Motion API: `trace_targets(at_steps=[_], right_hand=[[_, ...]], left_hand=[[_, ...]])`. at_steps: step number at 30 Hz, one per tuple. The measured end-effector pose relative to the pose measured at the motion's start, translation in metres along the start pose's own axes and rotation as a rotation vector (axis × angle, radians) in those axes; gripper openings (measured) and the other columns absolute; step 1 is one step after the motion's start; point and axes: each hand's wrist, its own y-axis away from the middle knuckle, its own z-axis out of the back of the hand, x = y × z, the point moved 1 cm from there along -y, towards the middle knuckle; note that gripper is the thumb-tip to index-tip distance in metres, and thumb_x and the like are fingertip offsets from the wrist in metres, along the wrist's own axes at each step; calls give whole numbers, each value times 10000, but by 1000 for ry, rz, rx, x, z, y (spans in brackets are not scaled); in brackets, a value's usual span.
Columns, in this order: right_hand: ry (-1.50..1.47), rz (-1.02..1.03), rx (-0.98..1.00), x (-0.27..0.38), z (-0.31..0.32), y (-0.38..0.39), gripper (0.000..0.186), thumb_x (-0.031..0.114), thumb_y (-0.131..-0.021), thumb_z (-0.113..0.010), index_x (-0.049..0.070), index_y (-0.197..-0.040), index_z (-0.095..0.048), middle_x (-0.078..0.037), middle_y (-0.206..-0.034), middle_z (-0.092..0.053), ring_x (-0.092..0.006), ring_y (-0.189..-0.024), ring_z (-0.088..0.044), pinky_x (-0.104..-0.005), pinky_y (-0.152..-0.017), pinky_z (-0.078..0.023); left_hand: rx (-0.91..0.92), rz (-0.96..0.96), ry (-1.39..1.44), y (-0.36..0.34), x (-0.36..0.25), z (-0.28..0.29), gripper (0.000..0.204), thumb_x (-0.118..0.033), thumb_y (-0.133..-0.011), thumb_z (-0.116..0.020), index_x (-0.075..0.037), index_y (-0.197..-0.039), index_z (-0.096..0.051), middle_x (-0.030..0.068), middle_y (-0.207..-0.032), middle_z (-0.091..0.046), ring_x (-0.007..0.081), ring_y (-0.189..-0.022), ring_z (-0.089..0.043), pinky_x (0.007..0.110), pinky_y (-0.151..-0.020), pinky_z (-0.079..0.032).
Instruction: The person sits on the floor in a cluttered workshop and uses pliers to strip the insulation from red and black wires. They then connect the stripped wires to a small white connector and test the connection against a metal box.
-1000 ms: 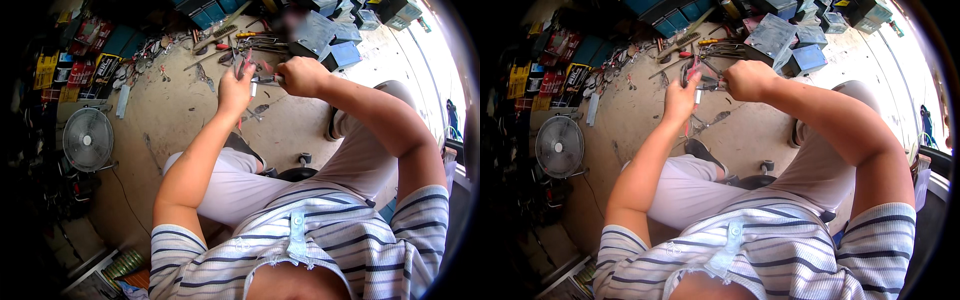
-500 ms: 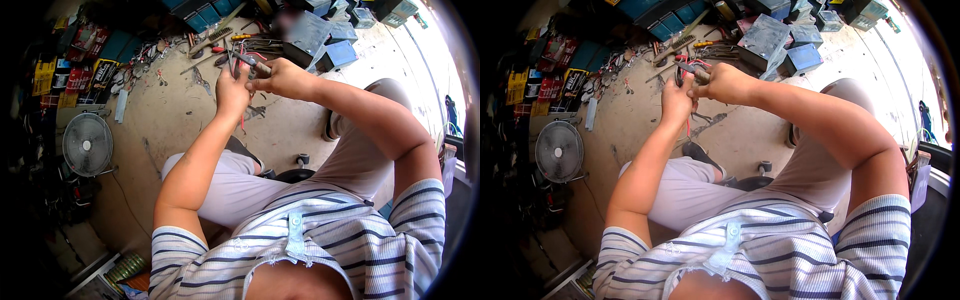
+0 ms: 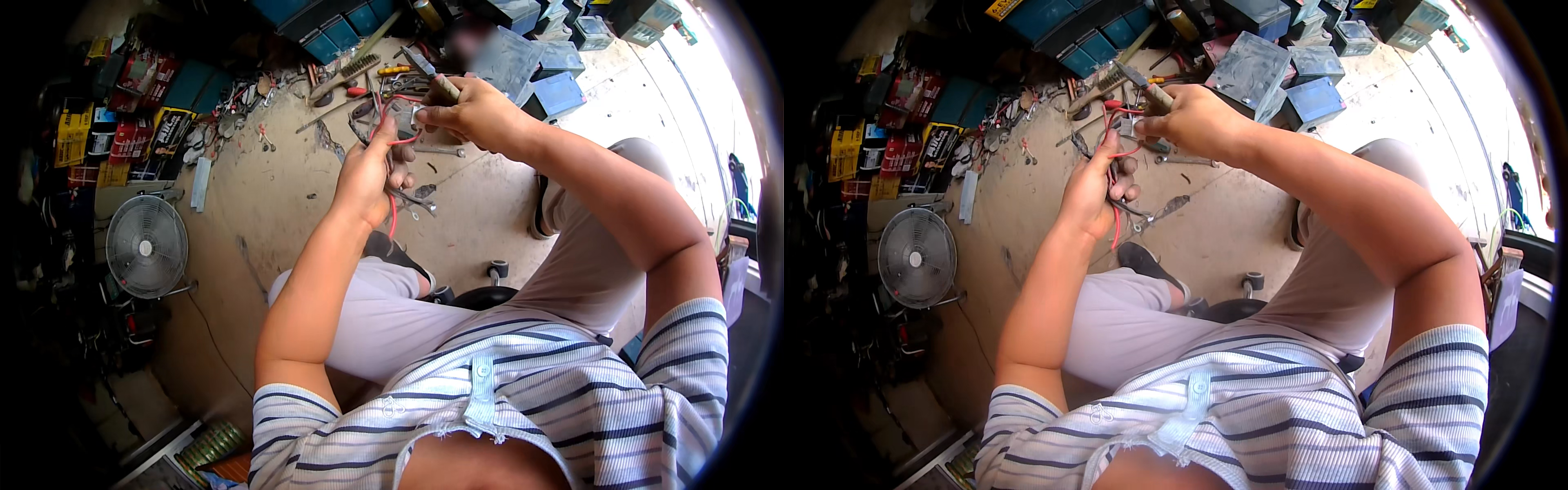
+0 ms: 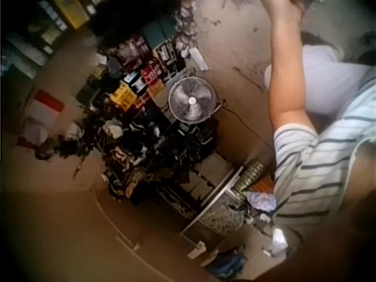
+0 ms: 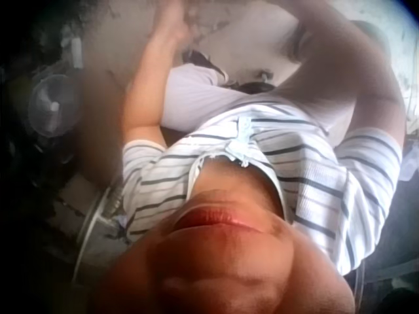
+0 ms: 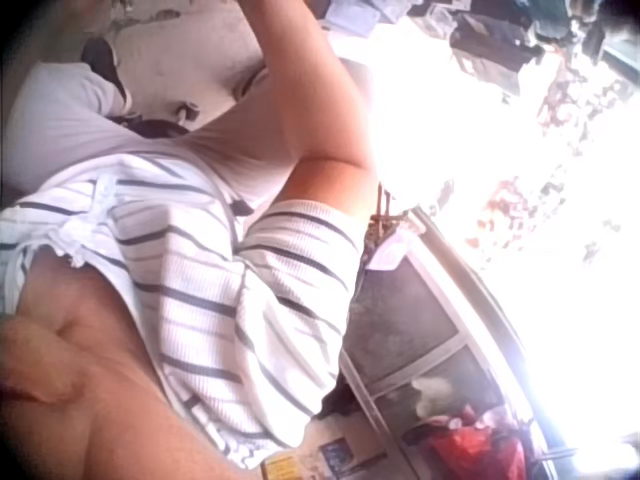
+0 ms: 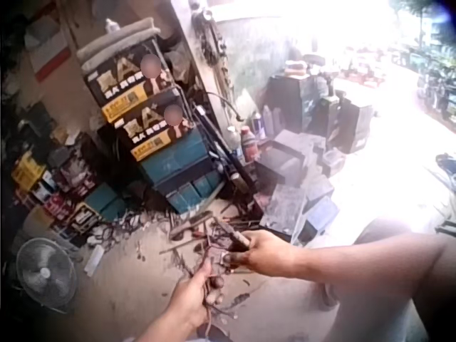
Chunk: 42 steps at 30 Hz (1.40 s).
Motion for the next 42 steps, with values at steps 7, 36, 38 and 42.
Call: trace_targets(at_steps=[7,36,38,42], right_hand=[[-129,-92,26,9,1,8,238,281,-874,-661,61,-857,-571,19,-538,-453,-56,-409,-365,-224,-366,-272],[-28,-126,323,-1,-10,20,225,214,-947,-506,2,-1005,-558,-72,-865,-646,-111,-382,-496,-256,-444,-427],[-1,-97,368,-7,-11,18,239,228,-951,-500,5,-1022,-545,-78,-867,-639,-111,-403,-515,-250,-424,-420],[55,-144,429,7,-10,23,256,246,-957,-490,13,-1055,-526,-75,-854,-625,-114,-435,-553,-245,-416,-431]], left_hand=[[236,191,255,10,-2,0,239,-345,-997,-441,-121,-925,-484,-78,-584,-364,25,-412,-278,204,-501,-297],[-77,-345,-158,0,-15,21,261,-272,-885,-666,-82,-771,-528,-59,-558,-351,57,-436,-296,259,-490,-344],[-60,-407,-209,4,-19,16,250,-256,-884,-669,-68,-771,-549,-50,-565,-380,52,-442,-310,258,-485,-347],[-152,-523,-425,5,-17,14,180,-201,-883,-669,-32,-884,-605,-13,-648,-506,54,-467,-387,251,-473,-369]])
